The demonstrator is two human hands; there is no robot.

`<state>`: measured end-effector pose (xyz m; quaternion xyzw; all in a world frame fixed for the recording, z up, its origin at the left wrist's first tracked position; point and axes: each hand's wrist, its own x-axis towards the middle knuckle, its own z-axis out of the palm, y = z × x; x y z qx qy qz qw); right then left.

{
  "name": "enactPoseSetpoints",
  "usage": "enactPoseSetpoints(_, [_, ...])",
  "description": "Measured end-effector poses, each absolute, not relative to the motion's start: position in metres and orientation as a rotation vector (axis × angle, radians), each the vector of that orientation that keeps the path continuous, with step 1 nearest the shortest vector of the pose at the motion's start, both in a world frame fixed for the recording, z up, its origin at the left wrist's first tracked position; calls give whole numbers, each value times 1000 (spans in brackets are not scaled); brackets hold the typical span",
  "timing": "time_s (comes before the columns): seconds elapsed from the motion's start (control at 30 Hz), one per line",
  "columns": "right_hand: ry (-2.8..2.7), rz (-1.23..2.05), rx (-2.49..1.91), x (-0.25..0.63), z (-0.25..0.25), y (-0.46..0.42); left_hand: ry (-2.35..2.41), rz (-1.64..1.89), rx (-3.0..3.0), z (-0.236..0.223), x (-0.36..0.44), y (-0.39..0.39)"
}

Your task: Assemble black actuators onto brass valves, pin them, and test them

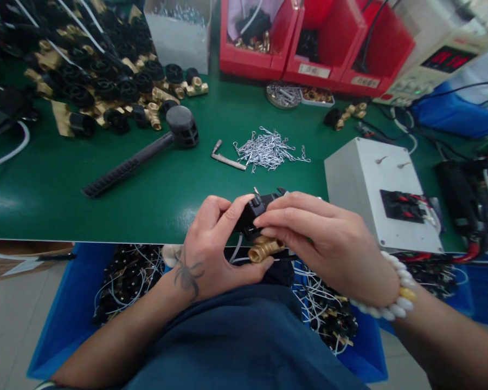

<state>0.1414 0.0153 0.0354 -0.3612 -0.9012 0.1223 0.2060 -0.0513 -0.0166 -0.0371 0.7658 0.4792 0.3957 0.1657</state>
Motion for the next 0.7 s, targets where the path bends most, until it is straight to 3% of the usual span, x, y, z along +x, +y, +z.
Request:
enactPoseSetpoints(0.13, [-2351, 65, -1464, 171, 10, 18, 1391, 1143, 2128, -48, -54, -7])
enactPoseSetpoints(0.27, [-2563, -169, -1952, 192, -23, 7, 1375, 1185, 2062, -58, -51, 2])
enactPoseSetpoints(0.43, [-2654, -291, -1972, 190, -42, -1, 1298, 1225, 2040, -66, -45, 9])
enactPoseSetpoints(0.5, [-2578, -163, -1943, 192, -37, 3, 1283, 1248, 2036, -67, -45, 9])
enactPoseSetpoints(0.63, [-2203, 735, -1805, 201, 0, 12, 1282, 1228, 2012, -67, -46, 9])
enactPoseSetpoints(0.7, [-2075, 876, -1672, 203, 24, 11, 1266, 1203, 2028, -66, -47, 9])
